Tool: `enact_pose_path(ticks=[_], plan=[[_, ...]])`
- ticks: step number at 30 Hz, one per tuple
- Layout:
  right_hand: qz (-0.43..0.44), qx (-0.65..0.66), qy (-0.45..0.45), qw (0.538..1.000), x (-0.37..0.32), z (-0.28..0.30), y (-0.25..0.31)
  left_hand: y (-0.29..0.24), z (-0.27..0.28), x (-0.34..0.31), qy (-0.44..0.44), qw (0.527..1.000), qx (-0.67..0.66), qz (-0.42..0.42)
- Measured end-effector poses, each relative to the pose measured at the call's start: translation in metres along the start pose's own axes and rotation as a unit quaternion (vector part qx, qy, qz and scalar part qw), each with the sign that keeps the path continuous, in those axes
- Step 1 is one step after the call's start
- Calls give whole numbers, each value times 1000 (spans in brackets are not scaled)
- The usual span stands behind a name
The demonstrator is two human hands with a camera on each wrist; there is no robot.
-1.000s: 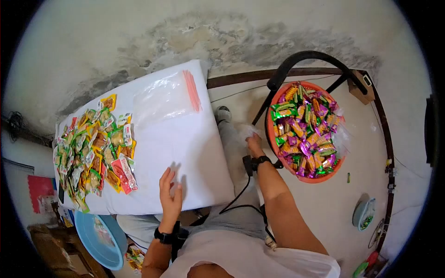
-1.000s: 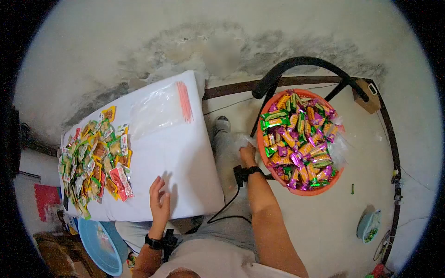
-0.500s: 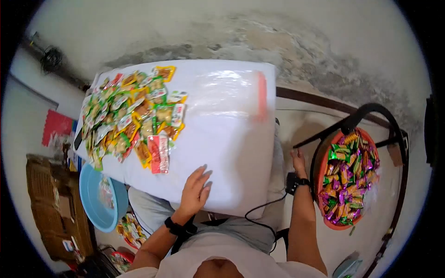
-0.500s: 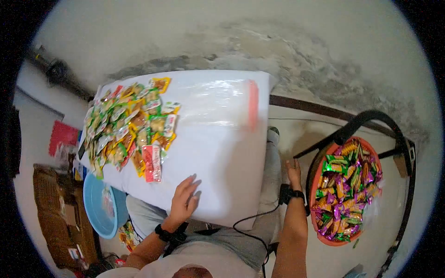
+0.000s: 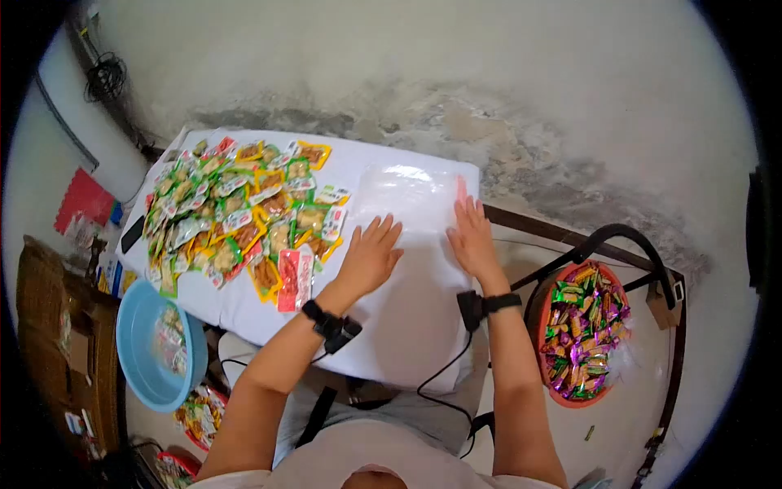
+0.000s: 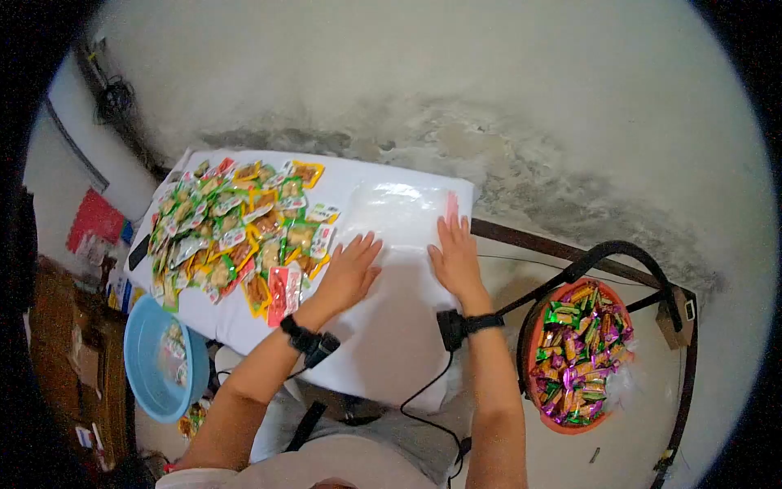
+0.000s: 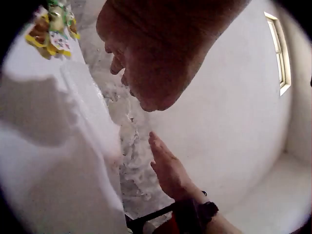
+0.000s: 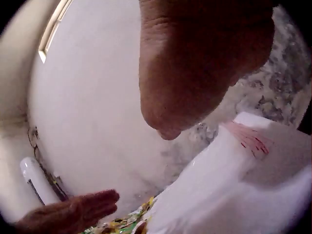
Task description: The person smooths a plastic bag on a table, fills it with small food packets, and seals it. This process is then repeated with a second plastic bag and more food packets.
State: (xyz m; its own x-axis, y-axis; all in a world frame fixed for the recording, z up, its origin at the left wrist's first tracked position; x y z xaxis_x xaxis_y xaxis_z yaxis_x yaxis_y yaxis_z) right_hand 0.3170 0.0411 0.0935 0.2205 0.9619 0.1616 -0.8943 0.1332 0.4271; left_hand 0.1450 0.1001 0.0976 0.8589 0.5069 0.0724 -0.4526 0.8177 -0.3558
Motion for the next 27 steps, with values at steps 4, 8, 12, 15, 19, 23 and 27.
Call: enact_pose_path(ticks=[4, 8, 12, 15, 19, 23, 27], plan=[[-24, -91, 37, 995, 61, -13, -21, 10, -22, 95, 47, 997, 67, -4], [9, -146, 48, 988, 103, -49, -39, 19, -61, 161, 77, 988, 128, -33], [-5, -135, 83, 987, 116, -78, -70, 49, -93, 185, 114, 982, 151, -18], [-10, -117, 86, 989, 109, -85, -76, 79, -93, 178, 128, 983, 124, 38], [1, -108, 66, 992, 104, -84, -73, 108, -88, 168, 83, 992, 88, 46], [2, -110, 81, 991, 104, -82, -71, 140, -74, 158, 135, 972, 147, 125], [-5, -99, 98, 990, 106, -79, -66, 143, -47, 134, 140, 945, 240, 171]])
Point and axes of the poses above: each hand's wrist, its own x-axis towards the middle knuckle, its own z-axis out of the back of the hand, y = z × x, the point moved 10 cm from there along x, towards the middle knuckle, and after that the axes turned 11 degrees about y, right-handed, at the moved point
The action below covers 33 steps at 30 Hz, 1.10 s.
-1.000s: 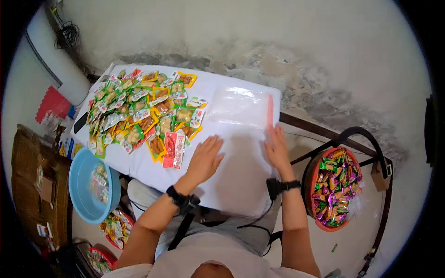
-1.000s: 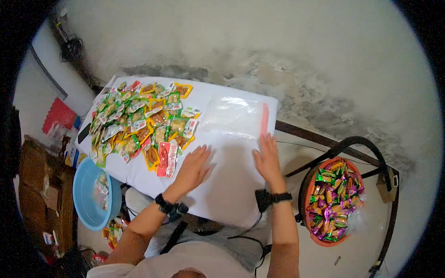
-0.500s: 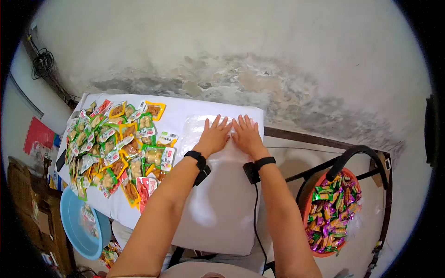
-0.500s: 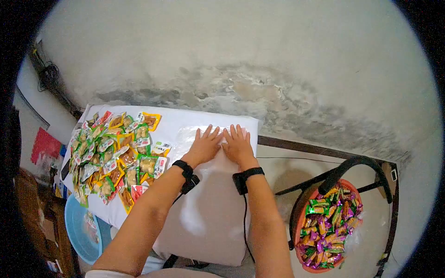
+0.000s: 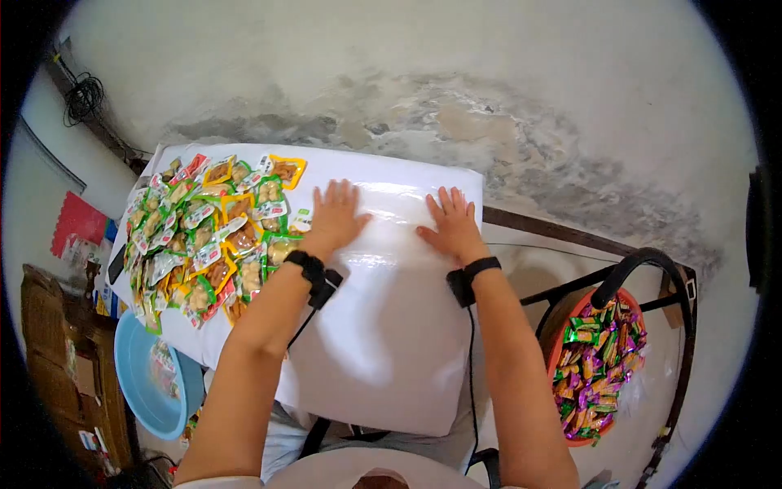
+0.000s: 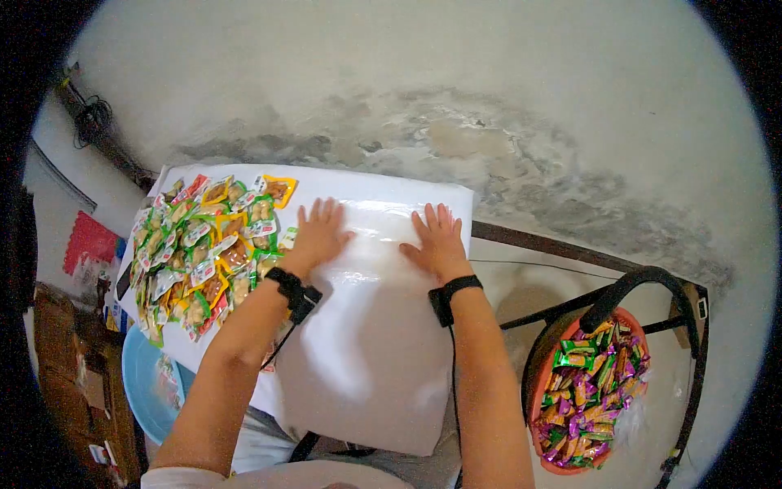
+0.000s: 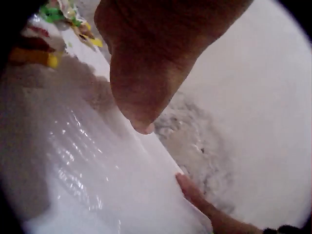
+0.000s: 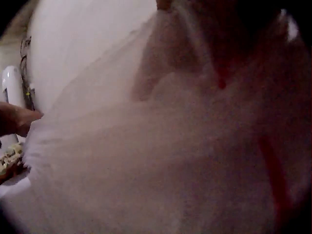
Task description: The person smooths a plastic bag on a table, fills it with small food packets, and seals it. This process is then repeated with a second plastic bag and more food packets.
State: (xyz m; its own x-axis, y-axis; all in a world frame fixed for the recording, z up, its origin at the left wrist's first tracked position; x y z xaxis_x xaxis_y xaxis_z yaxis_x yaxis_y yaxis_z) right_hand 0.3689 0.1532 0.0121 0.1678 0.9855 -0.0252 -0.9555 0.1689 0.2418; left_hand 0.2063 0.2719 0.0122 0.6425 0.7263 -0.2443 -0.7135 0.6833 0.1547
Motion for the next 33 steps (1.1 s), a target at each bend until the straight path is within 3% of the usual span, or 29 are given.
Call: enact_pose_path(ticks=[2, 4, 6, 12, 20, 22, 24, 25, 26, 28, 33], plan=[[-27, -45, 19, 998, 1, 1, 0, -39, 14, -31, -55, 991, -43, -110], [-12, -23, -4, 1000, -10, 9, 12, -61, 11, -49, -58, 984, -103, -133], [80, -123, 21, 989, -32, 16, 49, -65, 6, -50, -52, 984, -109, -132], [40, -56, 73, 995, -49, -27, 31, -47, -16, -43, -12, 987, -126, -101], [56, -20, 55, 997, -53, -19, 35, -22, -26, -44, -15, 989, -123, -77], [52, -22, -4, 998, -46, -20, 22, -15, -23, -45, -57, 987, -145, -39], [25, 165, -177, 970, -49, 5, -22, -24, -7, -62, -89, 980, -169, -51], [-22, 177, -262, 949, -64, 43, -23, -33, -6, -72, -97, 978, -172, -65], [-19, 177, -262, 948, -64, 51, -21, -42, -2, -84, -105, 976, -173, -78], [-135, 170, -168, 962, -56, 41, -39, -57, 4, -114, -105, 972, -193, -85], [-191, 135, -128, 964, -36, 21, -50, -81, -12, -169, -47, 953, -273, -124]])
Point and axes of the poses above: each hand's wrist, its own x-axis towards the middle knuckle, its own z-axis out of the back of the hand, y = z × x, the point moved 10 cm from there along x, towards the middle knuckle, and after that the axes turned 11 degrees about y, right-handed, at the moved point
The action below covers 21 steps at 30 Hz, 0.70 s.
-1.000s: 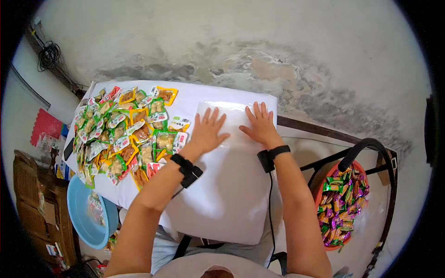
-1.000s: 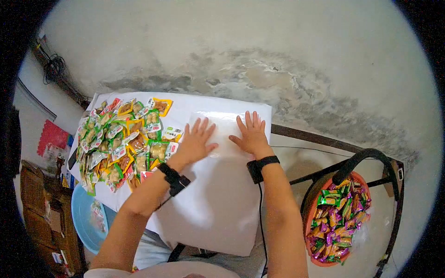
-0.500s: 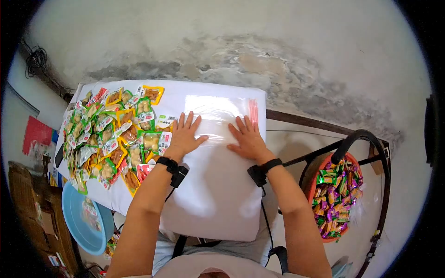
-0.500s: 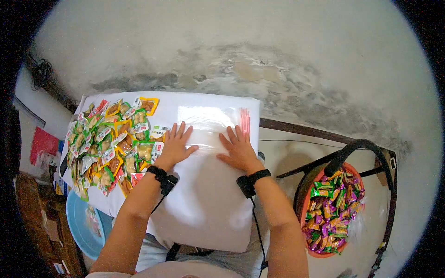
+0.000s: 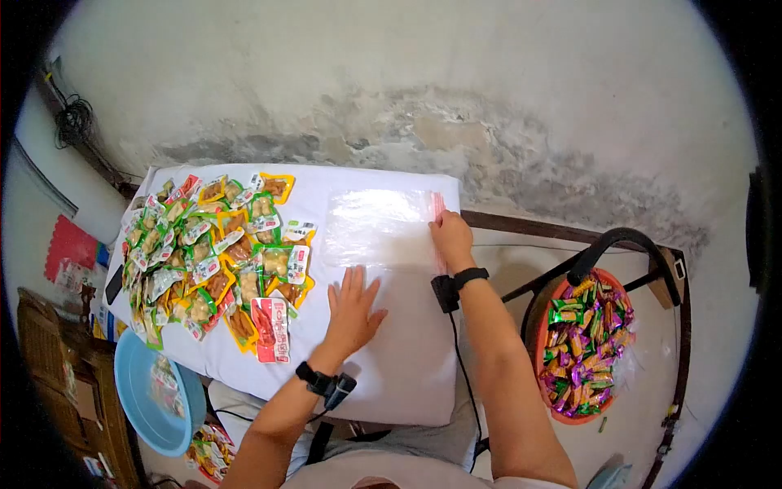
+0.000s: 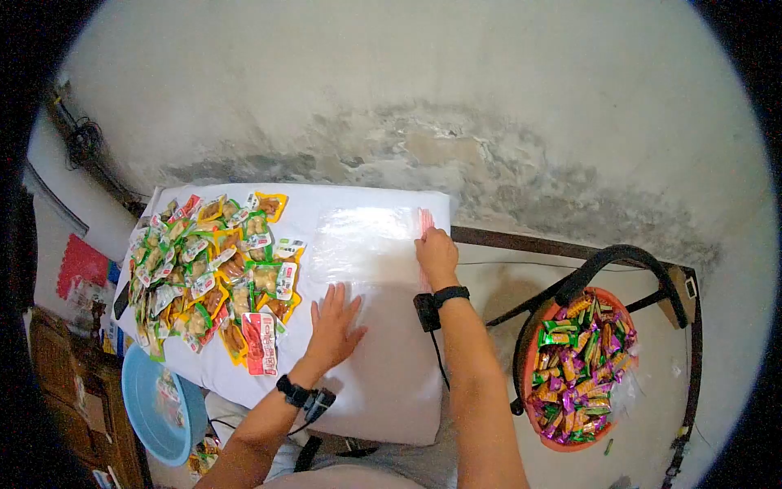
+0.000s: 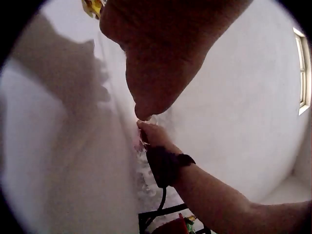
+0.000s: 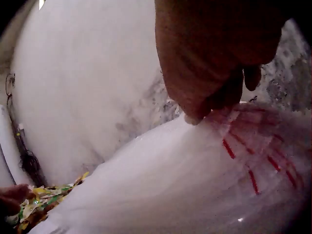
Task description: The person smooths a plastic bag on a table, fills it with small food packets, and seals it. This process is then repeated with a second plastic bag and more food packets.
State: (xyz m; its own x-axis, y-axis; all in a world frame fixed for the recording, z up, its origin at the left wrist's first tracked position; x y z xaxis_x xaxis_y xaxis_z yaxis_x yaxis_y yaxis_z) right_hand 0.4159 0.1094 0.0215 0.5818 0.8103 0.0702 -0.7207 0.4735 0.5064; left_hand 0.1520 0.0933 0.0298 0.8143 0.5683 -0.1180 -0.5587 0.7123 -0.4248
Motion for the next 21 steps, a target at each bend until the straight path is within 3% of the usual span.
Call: enact_pose_path(ticks=[2, 4, 10, 17, 20, 21], plan=[[-10, -1, 1, 1000, 3, -6, -4, -1, 0, -11, -4, 1000, -4, -6], [-26, 72, -77, 994, 0, 5, -10, 2, -1, -19, -7, 1000, -8, -11], [-84, 53, 13, 995, 1, 4, -8, 20, -7, 0, -38, 999, 1, -25], [-59, 86, -13, 994, 4, 5, -9, 34, -18, 30, -9, 999, 30, 10], [-62, 77, 32, 995, 8, -4, -10, 37, -21, 31, 1, 1000, 25, 18], [-35, 73, 3, 997, 7, 1, -5, 38, -21, 31, 1, 1000, 21, 20]])
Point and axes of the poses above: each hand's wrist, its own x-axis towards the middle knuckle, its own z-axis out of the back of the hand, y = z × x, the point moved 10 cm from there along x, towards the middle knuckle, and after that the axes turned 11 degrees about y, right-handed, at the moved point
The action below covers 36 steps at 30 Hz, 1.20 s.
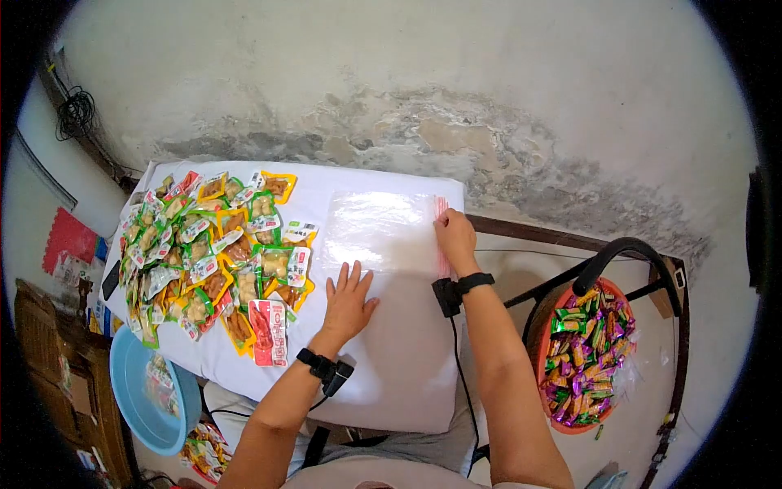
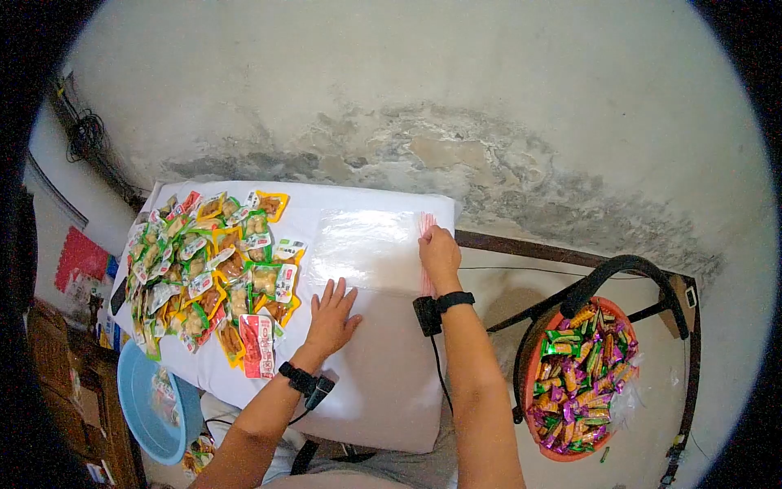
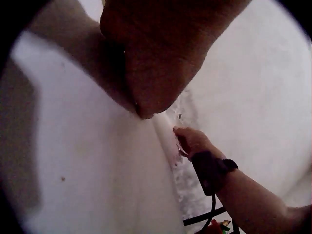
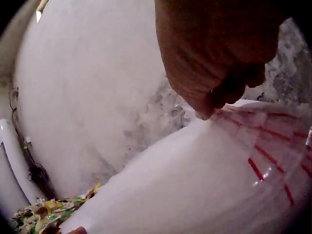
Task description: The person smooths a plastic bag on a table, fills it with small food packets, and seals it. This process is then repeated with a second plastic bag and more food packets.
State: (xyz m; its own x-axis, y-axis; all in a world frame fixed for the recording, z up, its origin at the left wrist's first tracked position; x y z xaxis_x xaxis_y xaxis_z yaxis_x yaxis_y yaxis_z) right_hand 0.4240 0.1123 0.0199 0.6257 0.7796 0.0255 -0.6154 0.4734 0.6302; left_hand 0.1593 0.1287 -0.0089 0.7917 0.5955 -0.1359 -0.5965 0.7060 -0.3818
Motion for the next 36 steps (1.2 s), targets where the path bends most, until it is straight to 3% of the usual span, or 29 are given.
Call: enact_pose_path(ticks=[5, 8, 9, 10, 11, 13, 14, 16, 18, 22, 24, 26, 28, 29, 30, 31, 32, 34, 36], plan=[[67, 25, -67, 995, -9, 19, 19, 1, 0, -2, -10, 1000, -1, -7], [130, 94, -56, 985, -14, 25, 35, 2, 3, -3, -25, 1000, -5, -10], [74, 225, 30, 971, -10, 10, 27, 2, 7, -5, -40, 999, -6, -13], [15, 349, 116, 930, -13, -6, 25, 1, 11, -7, -43, 999, -7, -10], [18, 349, 117, 930, -20, 0, 37, -3, 23, -12, -76, 996, -37, -16], [-63, 492, 148, 856, -44, -3, 46, -19, 46, -25, -111, 991, -65, -21], [-60, 492, 149, 856, -54, -2, 52, -31, 59, -35, -116, 988, -98, -26], [-47, 609, 156, 776, -83, -6, 66, -49, 76, -55, -121, 984, -131, -29], [-52, 644, 136, 751, -118, -6, 77, -67, 100, -82, -200, 959, -178, -91], [-91, 717, 120, 680, -206, -27, 79, -60, 101, -117, -257, 944, -178, -107], [-116, 710, 151, 678, -250, -46, 73, -49, 88, -137, -282, 939, -129, -151], [-154, 537, 299, 774, -297, -73, 69, -38, 81, -164, -289, 937, -162, -111], [-153, 474, 353, 792, -331, -81, 65, -14, 61, -172, -249, 952, -116, -132], [-42, 348, 276, 895, -327, -61, 71, -4, 53, -178, -236, 957, -122, -120], [75, 206, 187, 958, -330, -39, 86, 4, 47, -184, -233, 958, -126, -113], [139, 146, 113, 973, -333, -20, 101, 11, 42, -189, -227, 957, -143, -112], [139, 144, 121, 972, -329, -22, 106, 16, 39, -193, -222, 955, -160, -111], [323, 6, 14, 946, -336, -7, 151, 21, 39, -200, -232, 953, -161, -106], [333, -9, 40, 942, -329, -24, 162, 19, 48, -207, -254, 943, -178, -119]])
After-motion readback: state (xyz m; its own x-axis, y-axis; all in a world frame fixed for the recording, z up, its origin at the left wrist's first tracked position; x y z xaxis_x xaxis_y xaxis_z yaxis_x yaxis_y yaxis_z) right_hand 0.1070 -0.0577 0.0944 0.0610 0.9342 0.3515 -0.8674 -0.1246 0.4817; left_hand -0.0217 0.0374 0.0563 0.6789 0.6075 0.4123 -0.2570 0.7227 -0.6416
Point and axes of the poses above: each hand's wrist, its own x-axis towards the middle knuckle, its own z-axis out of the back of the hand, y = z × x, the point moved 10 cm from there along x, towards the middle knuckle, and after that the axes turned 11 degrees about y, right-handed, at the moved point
